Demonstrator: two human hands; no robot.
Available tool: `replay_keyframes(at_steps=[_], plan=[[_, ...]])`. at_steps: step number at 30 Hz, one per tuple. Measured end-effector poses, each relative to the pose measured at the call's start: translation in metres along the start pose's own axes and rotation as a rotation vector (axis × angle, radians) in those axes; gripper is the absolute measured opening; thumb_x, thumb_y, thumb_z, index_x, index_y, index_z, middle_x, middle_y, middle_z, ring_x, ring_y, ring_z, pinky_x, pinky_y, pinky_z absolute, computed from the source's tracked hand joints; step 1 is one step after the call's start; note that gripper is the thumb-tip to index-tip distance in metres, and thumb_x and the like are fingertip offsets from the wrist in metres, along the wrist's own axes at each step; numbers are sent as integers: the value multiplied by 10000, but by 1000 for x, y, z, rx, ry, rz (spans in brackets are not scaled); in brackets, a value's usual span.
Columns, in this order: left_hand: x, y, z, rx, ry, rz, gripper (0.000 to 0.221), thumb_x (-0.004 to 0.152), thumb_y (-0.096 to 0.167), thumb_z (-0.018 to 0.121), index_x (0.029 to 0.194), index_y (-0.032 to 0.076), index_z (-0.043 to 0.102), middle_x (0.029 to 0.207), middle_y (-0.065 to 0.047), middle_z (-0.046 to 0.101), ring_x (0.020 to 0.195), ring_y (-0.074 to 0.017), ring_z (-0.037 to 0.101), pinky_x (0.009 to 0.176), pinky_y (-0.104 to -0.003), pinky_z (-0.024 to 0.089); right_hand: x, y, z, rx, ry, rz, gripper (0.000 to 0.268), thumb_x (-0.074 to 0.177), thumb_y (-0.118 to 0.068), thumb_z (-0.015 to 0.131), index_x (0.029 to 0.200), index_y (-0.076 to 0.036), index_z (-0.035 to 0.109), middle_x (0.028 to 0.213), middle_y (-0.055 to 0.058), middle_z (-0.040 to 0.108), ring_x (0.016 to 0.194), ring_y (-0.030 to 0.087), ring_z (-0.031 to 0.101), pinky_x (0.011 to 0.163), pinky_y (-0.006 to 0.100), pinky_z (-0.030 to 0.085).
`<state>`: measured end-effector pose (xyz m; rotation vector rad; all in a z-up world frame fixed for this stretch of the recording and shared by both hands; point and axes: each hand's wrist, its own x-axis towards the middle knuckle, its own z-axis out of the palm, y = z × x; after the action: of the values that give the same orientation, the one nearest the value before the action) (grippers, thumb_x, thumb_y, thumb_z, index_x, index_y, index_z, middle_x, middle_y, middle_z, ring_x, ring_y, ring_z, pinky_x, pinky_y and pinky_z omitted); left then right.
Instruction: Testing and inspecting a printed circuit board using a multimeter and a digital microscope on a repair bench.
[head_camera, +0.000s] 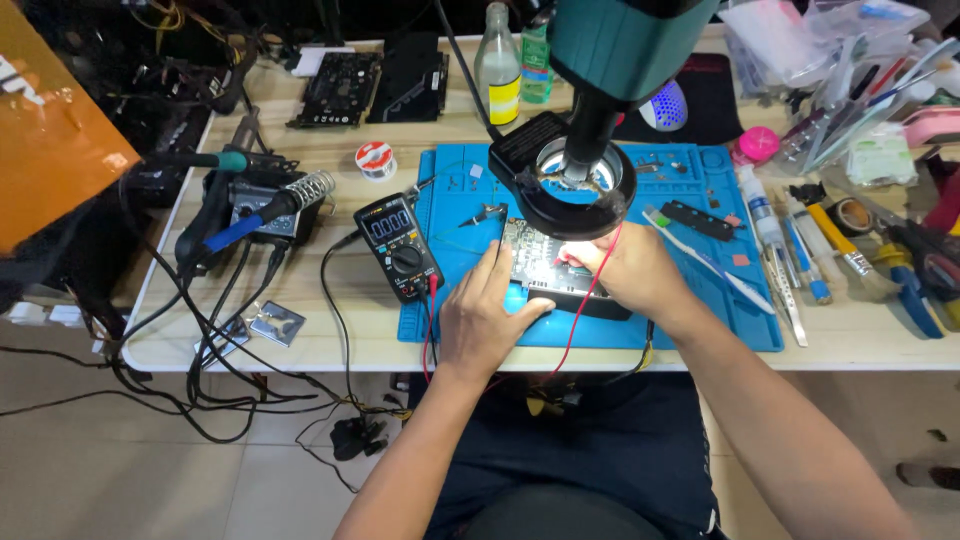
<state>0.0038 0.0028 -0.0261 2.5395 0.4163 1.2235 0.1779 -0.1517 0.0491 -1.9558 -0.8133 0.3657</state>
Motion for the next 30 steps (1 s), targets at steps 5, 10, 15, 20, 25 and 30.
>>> replay_keyframes(at_steps=[5,10,15,20,25,30], plan=[[0,0,1,2,14,-7,925,763,619,936,1479,76,717,1451,-158,740,1193,-342,779,906,-438,647,4,24,4,-22,21,-1,172,979,-230,847,850,-118,864,760,5,832,814,171,793,886,371,626],[-1,0,2,5,8,-25,936,754,627,937,1487,90,713,1454,-150,741,1189,-335,780,905,-436,645,-6,-4,4,-47,26,-35,198,983,-254,828,860,-101,853,733,2,827,803,184,789,877,372,624],[-1,-1,3,17,10,-9,931,750,626,933,1476,86,716,1454,-158,742,1189,-337,782,905,-438,647,-9,-15,4,-22,5,27,224,990,-273,826,837,-111,848,744,55,835,798,183,797,869,374,619],[0,0,2,13,-35,-32,945,763,610,929,1517,95,686,1507,-145,714,1237,-331,763,914,-444,651,-8,-25,1,13,28,24,240,1021,-281,807,868,-103,858,760,32,846,815,154,808,877,359,624],[0,0,1,-6,-43,-47,933,781,595,919,1525,90,672,1520,-148,703,1250,-340,754,911,-460,656,-5,-30,2,-7,36,16,235,1019,-272,786,882,-94,856,778,39,847,845,191,798,916,401,618],[-2,-3,6,16,-28,-45,954,753,630,920,1524,121,683,1522,-114,708,1251,-312,756,922,-435,655,-9,-32,2,-29,62,19,223,984,-308,831,936,-93,859,832,55,855,981,267,819,963,447,603]])
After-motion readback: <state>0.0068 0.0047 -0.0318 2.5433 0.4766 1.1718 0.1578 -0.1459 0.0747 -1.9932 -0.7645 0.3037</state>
